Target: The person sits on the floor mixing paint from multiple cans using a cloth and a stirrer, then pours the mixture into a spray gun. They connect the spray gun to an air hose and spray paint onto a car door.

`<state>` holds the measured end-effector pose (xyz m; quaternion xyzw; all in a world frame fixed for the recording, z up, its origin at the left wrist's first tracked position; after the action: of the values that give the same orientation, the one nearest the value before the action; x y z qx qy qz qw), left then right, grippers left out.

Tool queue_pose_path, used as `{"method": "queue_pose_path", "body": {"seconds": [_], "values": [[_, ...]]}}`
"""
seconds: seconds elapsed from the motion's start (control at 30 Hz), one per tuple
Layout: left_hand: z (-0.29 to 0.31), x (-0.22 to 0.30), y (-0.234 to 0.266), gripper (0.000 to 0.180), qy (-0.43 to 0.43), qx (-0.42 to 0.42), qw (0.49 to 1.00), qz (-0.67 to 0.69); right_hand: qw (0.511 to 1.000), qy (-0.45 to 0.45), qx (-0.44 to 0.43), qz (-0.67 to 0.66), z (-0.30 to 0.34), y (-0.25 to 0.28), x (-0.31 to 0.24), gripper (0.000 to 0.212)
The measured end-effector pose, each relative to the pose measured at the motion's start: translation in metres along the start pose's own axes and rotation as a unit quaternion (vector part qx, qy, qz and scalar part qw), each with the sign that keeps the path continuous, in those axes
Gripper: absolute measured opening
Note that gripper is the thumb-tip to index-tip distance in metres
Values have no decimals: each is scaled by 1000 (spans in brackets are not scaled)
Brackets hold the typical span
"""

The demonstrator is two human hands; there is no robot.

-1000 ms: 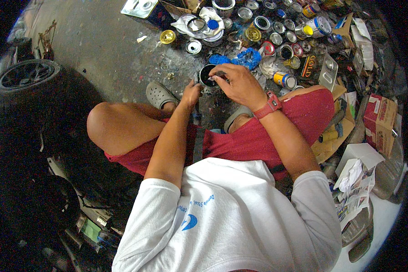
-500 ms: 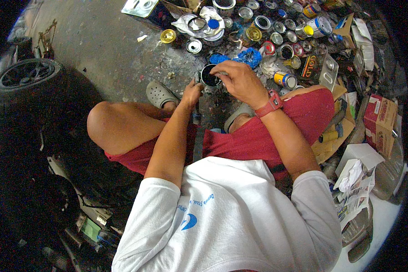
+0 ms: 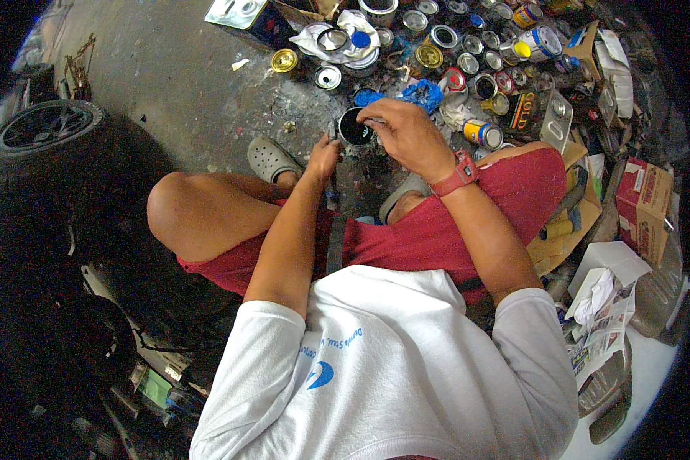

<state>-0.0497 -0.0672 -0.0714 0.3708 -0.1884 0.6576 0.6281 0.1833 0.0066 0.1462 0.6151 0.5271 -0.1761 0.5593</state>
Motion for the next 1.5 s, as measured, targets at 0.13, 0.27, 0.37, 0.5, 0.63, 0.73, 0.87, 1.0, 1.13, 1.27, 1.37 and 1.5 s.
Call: {"method": "queue_pose_path", "body": {"seconds": [0.13, 0.27, 0.37, 0.5, 0.63, 0.73, 0.87, 1.0, 1.13, 1.27, 1.37, 1.5], "values": [[3, 3, 0, 43, 8, 12, 1000, -15, 999, -20, -2, 33, 1, 0, -4, 16], [2, 3, -1, 47, 3, 14, 1000, -20, 999, -25, -46, 4, 2, -2, -6, 15], [-1, -1, -2, 48, 22, 30, 999, -13, 999, -9, -33, 18, 3, -2, -6, 16], [-4, -5, -2, 56, 47, 26, 998, -40, 999, 8, -31, -13, 2, -2, -4, 17], [-2, -2, 0, 57, 16, 7, 1000, -9, 999, 2, -39, 10, 2, -1, -2, 17], [2, 2, 1, 55, 22, 21, 999, -33, 999, -12, -22, -34, 2, -1, -1, 15], [5, 8, 1, 63, 18, -2, 1000, -20, 999, 5, -43, -25, 1, -1, 1, 16], [10, 16, -1, 58, 9, 22, 999, -24, 1000, -7, 12, -5, 1, -2, 0, 15], [16, 27, 1, 54, 9, 22, 999, -38, 999, -32, 9, 36, 1, -4, -3, 18], [16, 31, 4, 55, -9, 5, 996, -89, 999, -22, -24, -14, 1, -4, -3, 17], [15, 22, 3, 51, 13, 10, 1000, -6, 1000, -9, -17, 12, 2, -5, 0, 17], [7, 11, 3, 47, 16, 10, 1000, 24, 1000, 7, -10, -24, 1, -6, 3, 17]]}}
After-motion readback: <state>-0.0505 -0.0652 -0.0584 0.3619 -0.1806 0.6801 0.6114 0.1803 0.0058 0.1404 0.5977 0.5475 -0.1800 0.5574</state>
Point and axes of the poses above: each hand's wrist, its own z-axis away from the middle knuckle, its own y-axis out of the back of the hand, x = y × z, the point moved 2 cm from there along -z, towards the middle knuckle, and after that the axes turned 11 degrees about x, right-handed, at the moved point
